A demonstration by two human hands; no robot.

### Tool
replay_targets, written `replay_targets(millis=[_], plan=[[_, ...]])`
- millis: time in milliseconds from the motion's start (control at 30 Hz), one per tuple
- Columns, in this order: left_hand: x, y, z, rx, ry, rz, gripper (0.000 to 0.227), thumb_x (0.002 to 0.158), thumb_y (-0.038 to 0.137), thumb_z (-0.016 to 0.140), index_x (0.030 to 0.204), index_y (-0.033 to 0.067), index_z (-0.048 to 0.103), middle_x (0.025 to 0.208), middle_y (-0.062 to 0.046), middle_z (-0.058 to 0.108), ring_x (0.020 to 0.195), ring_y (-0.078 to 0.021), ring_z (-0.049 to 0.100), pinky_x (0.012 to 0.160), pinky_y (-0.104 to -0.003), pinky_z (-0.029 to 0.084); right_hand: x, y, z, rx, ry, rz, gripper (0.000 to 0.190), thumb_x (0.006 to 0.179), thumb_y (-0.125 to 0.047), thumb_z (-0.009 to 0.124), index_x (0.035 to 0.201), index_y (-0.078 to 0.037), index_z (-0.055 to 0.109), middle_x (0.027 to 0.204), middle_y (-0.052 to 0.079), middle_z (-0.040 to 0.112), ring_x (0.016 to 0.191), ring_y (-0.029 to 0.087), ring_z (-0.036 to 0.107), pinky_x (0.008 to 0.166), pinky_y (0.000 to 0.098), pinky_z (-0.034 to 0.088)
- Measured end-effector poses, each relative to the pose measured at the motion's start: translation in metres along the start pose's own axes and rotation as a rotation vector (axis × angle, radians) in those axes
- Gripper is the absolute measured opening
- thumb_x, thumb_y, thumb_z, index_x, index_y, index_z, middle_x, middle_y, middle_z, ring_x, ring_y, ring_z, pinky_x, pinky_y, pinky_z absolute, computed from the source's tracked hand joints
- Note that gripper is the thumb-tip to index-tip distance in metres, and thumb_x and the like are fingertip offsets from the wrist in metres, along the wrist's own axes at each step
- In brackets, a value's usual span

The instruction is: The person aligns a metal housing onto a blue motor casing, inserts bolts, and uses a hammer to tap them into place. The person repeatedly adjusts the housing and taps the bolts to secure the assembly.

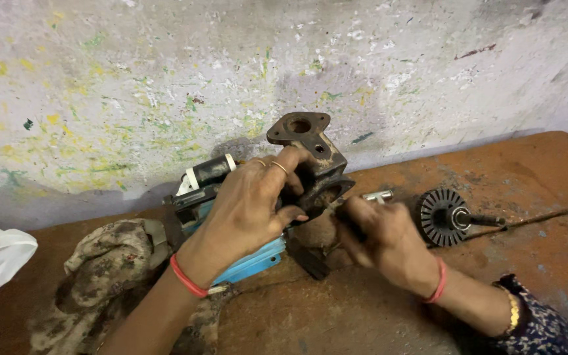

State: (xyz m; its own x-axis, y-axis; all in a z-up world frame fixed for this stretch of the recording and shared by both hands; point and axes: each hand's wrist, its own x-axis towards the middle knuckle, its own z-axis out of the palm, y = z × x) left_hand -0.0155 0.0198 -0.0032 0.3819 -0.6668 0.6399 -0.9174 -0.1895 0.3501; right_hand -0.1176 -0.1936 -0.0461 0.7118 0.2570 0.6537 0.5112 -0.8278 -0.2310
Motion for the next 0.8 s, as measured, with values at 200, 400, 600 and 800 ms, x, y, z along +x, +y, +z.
replay_targets(millis=[200,400,600,800], plan=[[-0.001,0.005,0.001,0.057,0.004,-0.019,0.072,0.066,0.007,0.087,0.131,0.0147,0.056,0.081,-0.005,0.076,0.076,-0.0333,0.069,0.074,-0.046,0.05,-0.002,-0.006,0.001,0.131,0.038,0.126,0.011,0.085,-0.004,0.071,0.091,-0.003,0.061,0.066,0.015,0.06,0.05,0.03,0.061,0.044,0.0397,0.046],[-0.002,0.007,0.001,0.042,-0.001,-0.037,0.067,0.067,0.007,0.087,0.127,0.0141,0.057,0.078,-0.005,0.075,0.076,-0.0318,0.07,0.075,-0.046,0.049,-0.003,-0.006,0.003,-0.005,0.094,-0.006,0.016,0.085,-0.004,0.07,0.083,-0.004,0.054,0.064,0.014,0.058,0.052,0.031,0.061,0.048,0.0408,0.047],[-0.001,0.005,0.002,0.046,0.052,-0.006,0.065,0.066,0.008,0.09,0.116,0.0057,0.05,0.081,-0.007,0.076,0.077,-0.0347,0.069,0.07,-0.047,0.048,-0.002,-0.011,0.006,0.156,0.09,0.092,0.015,0.086,-0.003,0.071,0.083,-0.003,0.056,0.063,0.015,0.056,0.051,0.029,0.061,0.047,0.0415,0.046],[-0.004,-0.003,0.005,0.015,0.067,0.02,0.068,0.066,0.007,0.089,0.12,0.0048,0.048,0.08,-0.008,0.074,0.079,-0.0365,0.069,0.067,-0.048,0.048,-0.004,-0.002,0.002,-0.113,0.1,0.038,0.021,0.087,-0.005,0.071,0.078,-0.003,0.052,0.061,0.015,0.055,0.05,0.033,0.059,0.047,0.0427,0.045]])
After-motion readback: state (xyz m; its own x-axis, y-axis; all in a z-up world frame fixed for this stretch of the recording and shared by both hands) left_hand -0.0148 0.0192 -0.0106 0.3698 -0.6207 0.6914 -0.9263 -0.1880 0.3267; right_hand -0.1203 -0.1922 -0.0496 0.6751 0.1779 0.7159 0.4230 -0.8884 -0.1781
